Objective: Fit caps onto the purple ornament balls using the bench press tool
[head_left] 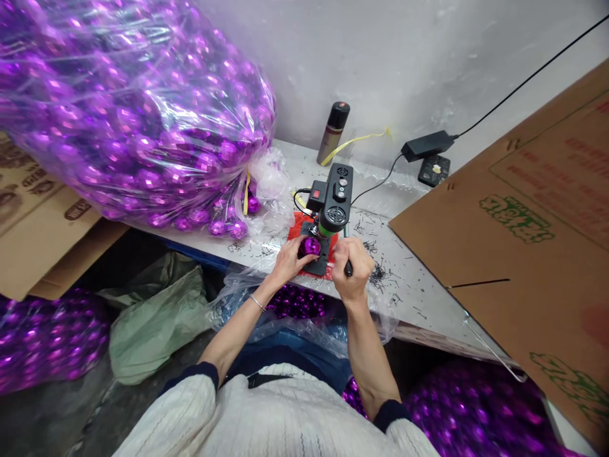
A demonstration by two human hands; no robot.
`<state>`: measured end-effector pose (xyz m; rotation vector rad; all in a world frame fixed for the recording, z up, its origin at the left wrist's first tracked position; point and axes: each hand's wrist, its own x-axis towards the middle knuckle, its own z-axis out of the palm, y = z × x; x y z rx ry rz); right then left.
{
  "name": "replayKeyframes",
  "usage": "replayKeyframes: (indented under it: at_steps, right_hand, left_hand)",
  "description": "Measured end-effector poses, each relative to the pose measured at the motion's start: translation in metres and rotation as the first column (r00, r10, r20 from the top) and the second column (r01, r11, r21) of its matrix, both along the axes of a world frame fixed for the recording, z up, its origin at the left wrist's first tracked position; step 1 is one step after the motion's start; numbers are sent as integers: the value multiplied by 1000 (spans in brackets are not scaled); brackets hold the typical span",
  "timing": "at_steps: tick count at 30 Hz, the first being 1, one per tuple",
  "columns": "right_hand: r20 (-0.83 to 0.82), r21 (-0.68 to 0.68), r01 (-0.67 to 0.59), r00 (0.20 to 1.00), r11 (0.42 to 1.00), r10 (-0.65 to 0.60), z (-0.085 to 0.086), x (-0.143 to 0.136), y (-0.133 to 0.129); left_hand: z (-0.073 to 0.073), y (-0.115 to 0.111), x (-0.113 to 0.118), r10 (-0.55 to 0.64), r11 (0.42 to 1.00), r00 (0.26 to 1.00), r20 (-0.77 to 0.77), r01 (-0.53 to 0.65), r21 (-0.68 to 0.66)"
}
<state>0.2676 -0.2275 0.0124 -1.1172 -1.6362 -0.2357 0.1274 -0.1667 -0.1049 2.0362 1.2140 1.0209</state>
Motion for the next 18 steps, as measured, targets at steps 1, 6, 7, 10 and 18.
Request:
replayKeyframes:
  at_steps: [1, 6, 7, 10, 18]
  right_hand:
    - [-9, -4, 2, 1000, 1000, -2, 1, 0, 1]
    - [-40, -17, 2, 999, 1000, -3, 6, 0, 2]
    - [-40, -19, 2, 999, 1000, -3, 6, 0, 2]
    - [-33, -22, 3, 999, 1000, -4, 5, 0, 1]
    - [-17, -42, 5, 1000, 999, -6, 3, 1, -1]
  left_hand:
    - [-2, 0, 1, -14, 1000, 1000, -2, 14, 27]
    - [-12, -2, 4, -61, 997, 993, 104, 55, 59]
    - [-12, -2, 4, -70, 997, 991, 116, 64, 54]
    - [-7, 1, 4, -96, 995, 990, 103, 96, 3]
    - [-3, 3, 13, -56, 993, 993, 105, 67, -97]
